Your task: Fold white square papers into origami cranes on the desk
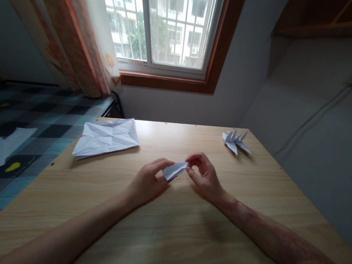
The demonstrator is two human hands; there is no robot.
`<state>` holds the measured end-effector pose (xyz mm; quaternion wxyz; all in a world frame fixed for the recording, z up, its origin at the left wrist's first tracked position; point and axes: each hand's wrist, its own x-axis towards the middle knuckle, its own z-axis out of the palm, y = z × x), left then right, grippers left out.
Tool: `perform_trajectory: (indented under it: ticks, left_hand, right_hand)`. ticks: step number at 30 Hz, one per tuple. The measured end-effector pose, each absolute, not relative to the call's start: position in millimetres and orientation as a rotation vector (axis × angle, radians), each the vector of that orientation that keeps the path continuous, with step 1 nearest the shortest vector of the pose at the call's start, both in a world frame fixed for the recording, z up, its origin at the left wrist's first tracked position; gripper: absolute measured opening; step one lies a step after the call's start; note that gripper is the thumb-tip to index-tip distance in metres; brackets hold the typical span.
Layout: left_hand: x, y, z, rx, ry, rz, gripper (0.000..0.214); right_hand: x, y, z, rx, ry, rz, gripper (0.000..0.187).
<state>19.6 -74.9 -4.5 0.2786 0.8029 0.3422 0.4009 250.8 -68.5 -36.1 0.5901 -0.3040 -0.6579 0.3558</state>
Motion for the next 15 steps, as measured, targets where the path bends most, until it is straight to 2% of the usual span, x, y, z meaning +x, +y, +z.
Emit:
perform_trajectory:
  ticks: [5,9,15]
  left_hand:
    - [19.6,-73.6,-6.4,2.141,0.928,1.106,0.021]
    - [19.8,-73.0,-6.5,2.215,0.903,1.177,0.029]
    - [22.2,-74.0,-5.6,2.283,0.898,1.235,0.033]
  right_hand:
    - [251.0,-67.3,-36.1,-0.704,-1.545,0.823,0.017]
    - [250.2,-64.9,-38.0,-0.768,-1.502,0.799,0.016]
    - [250.6,-60.4,-42.5,-0.920,-1.378,0.855,0.025]
